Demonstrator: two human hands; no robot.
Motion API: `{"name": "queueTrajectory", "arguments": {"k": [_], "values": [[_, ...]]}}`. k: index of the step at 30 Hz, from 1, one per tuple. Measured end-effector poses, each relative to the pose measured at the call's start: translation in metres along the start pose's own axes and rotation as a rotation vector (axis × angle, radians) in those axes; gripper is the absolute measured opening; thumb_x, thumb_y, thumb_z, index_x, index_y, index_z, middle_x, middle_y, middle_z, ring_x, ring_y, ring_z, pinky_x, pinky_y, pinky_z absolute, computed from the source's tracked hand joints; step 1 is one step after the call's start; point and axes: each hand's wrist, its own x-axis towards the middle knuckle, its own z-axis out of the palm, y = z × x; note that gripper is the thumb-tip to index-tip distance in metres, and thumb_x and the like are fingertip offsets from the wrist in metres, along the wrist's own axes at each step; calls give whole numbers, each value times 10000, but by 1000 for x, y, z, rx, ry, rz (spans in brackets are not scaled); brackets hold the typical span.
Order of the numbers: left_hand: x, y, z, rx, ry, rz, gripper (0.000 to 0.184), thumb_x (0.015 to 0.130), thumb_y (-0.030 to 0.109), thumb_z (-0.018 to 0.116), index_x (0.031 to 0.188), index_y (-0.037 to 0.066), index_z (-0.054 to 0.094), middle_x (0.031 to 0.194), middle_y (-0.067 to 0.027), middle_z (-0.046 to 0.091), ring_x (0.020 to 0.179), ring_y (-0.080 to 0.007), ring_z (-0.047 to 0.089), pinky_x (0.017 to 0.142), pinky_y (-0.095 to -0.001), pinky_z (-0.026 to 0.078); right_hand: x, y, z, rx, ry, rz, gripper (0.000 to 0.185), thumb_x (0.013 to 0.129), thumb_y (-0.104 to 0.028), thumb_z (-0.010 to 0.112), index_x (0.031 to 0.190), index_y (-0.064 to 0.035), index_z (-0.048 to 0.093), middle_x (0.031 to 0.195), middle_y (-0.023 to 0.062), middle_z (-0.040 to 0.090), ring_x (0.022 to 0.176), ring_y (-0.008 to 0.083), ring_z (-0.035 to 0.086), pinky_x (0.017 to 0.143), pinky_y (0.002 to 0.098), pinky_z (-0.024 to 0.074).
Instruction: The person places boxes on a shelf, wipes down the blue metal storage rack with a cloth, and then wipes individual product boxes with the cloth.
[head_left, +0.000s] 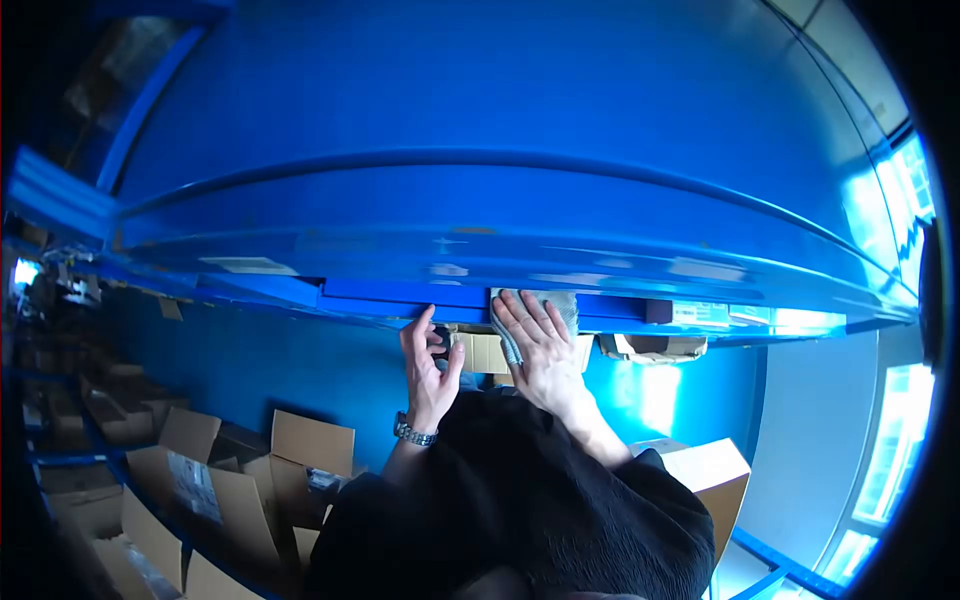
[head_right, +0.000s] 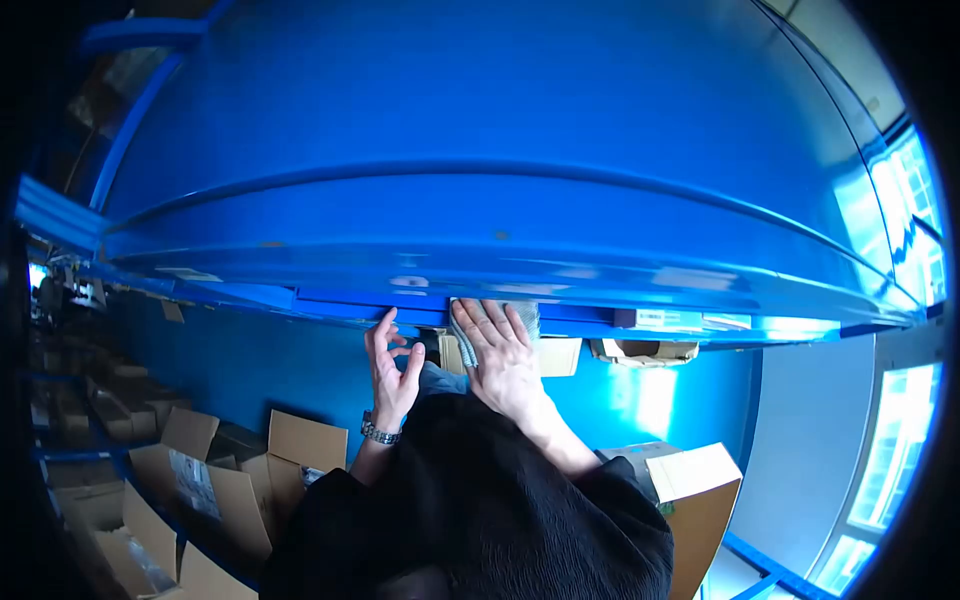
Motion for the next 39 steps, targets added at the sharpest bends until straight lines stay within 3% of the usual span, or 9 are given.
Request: {"name": "queueTrajectory", "arguments": {"k": [7,10,16,20,25,30,36,39], "values": [[-2,7,14,193,-116,139,579,957,239,690,1472,72,485,1192,-129,515,1010,-246,540,852,-363,510,-26,39,-11,-73,98,132,733,840,-152,652,1546,-66,474,1579,121,497,1475,321,442,1240,483,288],[1,14,19,295,-122,203,549,960,245,684,1453,75,511,1158,-131,528,996,-252,541,852,-365,504,-23,38,-13,-125,101,123,780,786,-148,685,1531,-39,483,1553,142,519,1457,330,461,1238,471,295],[1,15,23,212,-127,149,564,935,231,696,1450,85,518,1154,-127,525,962,-284,539,889,-389,495,-6,17,-1,-56,41,5,746,797,-146,663,1510,-10,495,1530,155,539,1448,332,471,1234,458,302],[0,17,18,539,-57,333,636,882,210,714,1461,63,498,1300,-160,532,1129,-357,549,1020,-455,451,6,8,11,-26,119,-91,695,827,-185,680,1486,-33,522,1456,167,588,1319,345,569,1165,470,378],[6,17,20,456,-81,366,737,832,190,726,1496,30,448,1495,-193,456,1354,-418,450,1169,-538,328,21,-1,27,134,69,-122,657,842,-161,626,1472,-1,529,1482,154,575,1343,321,545,1181,438,355],[0,9,23,556,-145,291,793,834,218,716,1523,-8,394,1598,-222,362,1483,-435,321,1241,-595,202,14,4,19,130,77,-104,664,839,-176,641,1472,-10,529,1472,145,582,1309,308,557,1166,431,362],[1,5,29,622,-104,314,799,879,288,684,1548,-14,368,1595,-211,384,1481,-458,328,1246,-585,197,-4,19,-1,86,44,-28,689,835,-188,654,1492,-30,517,1496,132,566,1365,301,525,1191,432,339],[-1,7,31,704,-123,307,845,891,325,675,1577,-11,315,1632,-216,328,1519,-463,259,1239,-631,169,-15,31,-11,48,9,41,712,830,-186,657,1510,-42,501,1510,122,556,1399,292,503,1208,436,320]]}}
